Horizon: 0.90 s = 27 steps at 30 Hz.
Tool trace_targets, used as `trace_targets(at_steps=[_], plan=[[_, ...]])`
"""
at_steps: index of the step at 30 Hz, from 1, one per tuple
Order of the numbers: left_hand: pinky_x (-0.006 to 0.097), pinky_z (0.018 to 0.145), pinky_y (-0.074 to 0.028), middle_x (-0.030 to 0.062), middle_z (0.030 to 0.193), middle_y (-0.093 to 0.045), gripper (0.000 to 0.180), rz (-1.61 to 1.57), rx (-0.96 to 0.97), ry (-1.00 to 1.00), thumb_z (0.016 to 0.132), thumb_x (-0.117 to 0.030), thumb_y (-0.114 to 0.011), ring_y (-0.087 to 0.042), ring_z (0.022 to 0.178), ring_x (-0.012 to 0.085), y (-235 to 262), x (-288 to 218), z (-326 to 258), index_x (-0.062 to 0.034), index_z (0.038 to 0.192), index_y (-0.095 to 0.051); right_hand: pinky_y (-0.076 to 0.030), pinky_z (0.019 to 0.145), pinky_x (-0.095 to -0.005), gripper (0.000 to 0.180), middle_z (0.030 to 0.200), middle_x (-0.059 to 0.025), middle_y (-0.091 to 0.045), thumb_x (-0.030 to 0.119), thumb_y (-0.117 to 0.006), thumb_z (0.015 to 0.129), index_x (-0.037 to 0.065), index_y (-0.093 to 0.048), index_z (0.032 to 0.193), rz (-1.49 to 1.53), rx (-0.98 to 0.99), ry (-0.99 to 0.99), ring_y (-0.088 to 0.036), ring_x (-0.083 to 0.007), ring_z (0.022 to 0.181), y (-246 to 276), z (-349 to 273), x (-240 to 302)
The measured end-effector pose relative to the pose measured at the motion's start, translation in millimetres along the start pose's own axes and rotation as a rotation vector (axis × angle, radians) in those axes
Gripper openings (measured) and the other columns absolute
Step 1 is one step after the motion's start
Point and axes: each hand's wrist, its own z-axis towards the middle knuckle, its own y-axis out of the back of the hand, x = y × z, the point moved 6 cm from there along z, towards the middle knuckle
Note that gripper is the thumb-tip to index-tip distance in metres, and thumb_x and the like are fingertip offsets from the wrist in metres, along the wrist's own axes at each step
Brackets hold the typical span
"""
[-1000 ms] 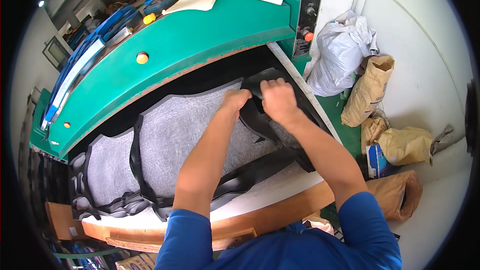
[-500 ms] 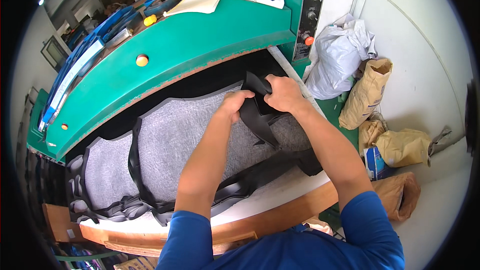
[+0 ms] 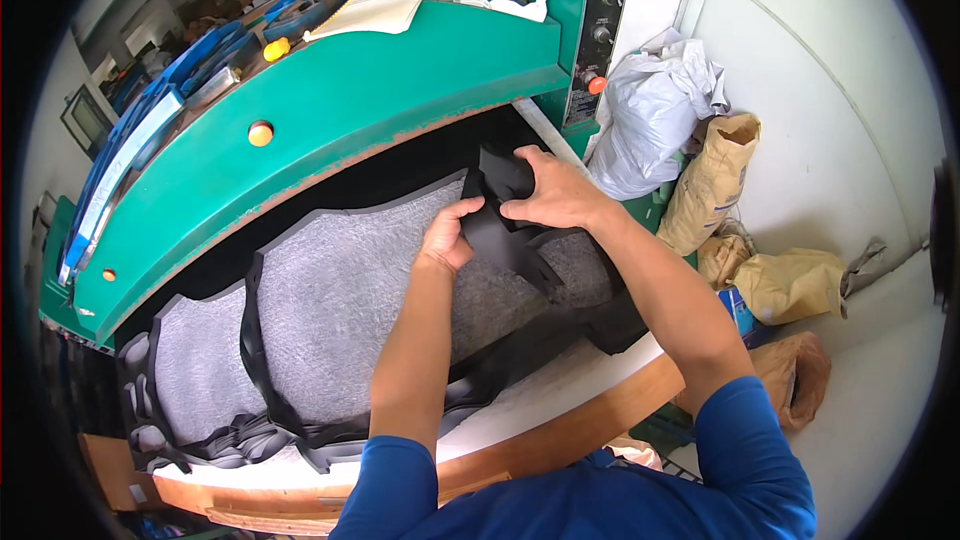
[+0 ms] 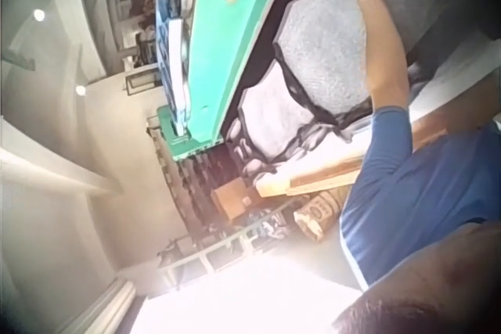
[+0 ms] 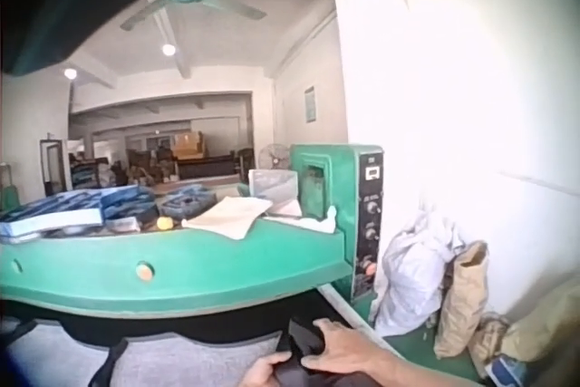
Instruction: Operating a die-cutting machine to cut specific shapes from black synthetic fabric.
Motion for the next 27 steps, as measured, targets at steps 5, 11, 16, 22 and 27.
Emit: trace_targets(at_steps=[5,11,16,22,27], plan=[[0.04,0.094,-0.047,0.0129,0.108,-0.065,0.035,-0.071,0.097,-0.041,0.082,-0.014,-0.064,-0.061,0.101,0.0262,-2,2,-1,0.0016,0.113,-0.06,-0.049,0.09,-0.0442,0.084,0.118,-0.026,-0.052,0.029,-0.076,0.067,-0.001,-0.036,0.135,-0.231,0.0,-0.087,-0.059,-0.0401,0.106,-14,0,11],[0.04,0.093,-0.047,0.0131,0.107,-0.065,0.033,-0.12,0.119,-0.037,0.083,-0.013,-0.062,-0.061,0.1,0.0261,5,3,0,0.0031,0.112,-0.06,-0.049,0.09,-0.045,0.09,0.122,-0.0265,-0.049,0.02,-0.077,0.066,0.002,-0.03,0.14,-0.349,-0.1,-0.096,-0.057,-0.0423,0.107,-27,-11,24],[0.04,0.092,-0.048,0.0149,0.108,-0.064,0.033,-0.145,0.088,-0.068,0.083,-0.012,-0.06,-0.061,0.1,0.0271,1,2,2,0.005,0.111,-0.059,-0.047,0.093,-0.0459,0.092,0.121,-0.0315,-0.05,0.018,-0.077,0.064,0.0,-0.029,0.141,-0.245,-0.228,-0.03,-0.054,-0.0454,0.11,-18,-8,15],[0.042,0.095,-0.046,0.0157,0.11,-0.064,0.035,-0.218,0.171,-0.041,0.083,-0.012,-0.057,-0.061,0.101,0.0291,-8,7,7,0.0049,0.114,-0.056,-0.048,0.09,-0.0471,0.093,0.117,-0.0335,-0.052,0.026,-0.079,0.064,-0.001,-0.031,0.138,-0.23,-0.276,-0.16,-0.057,-0.0466,0.105,-16,-1,11],[0.041,0.093,-0.047,0.0145,0.109,-0.064,0.035,-0.281,0.142,-0.025,0.08,-0.012,-0.057,-0.061,0.099,0.0287,-3,16,16,0.0035,0.112,-0.057,-0.05,0.087,-0.0467,0.091,0.114,-0.031,-0.054,0.031,-0.08,0.064,-0.005,-0.033,0.133,-0.313,-0.251,-0.235,-0.059,-0.0453,0.103,-16,9,10]])
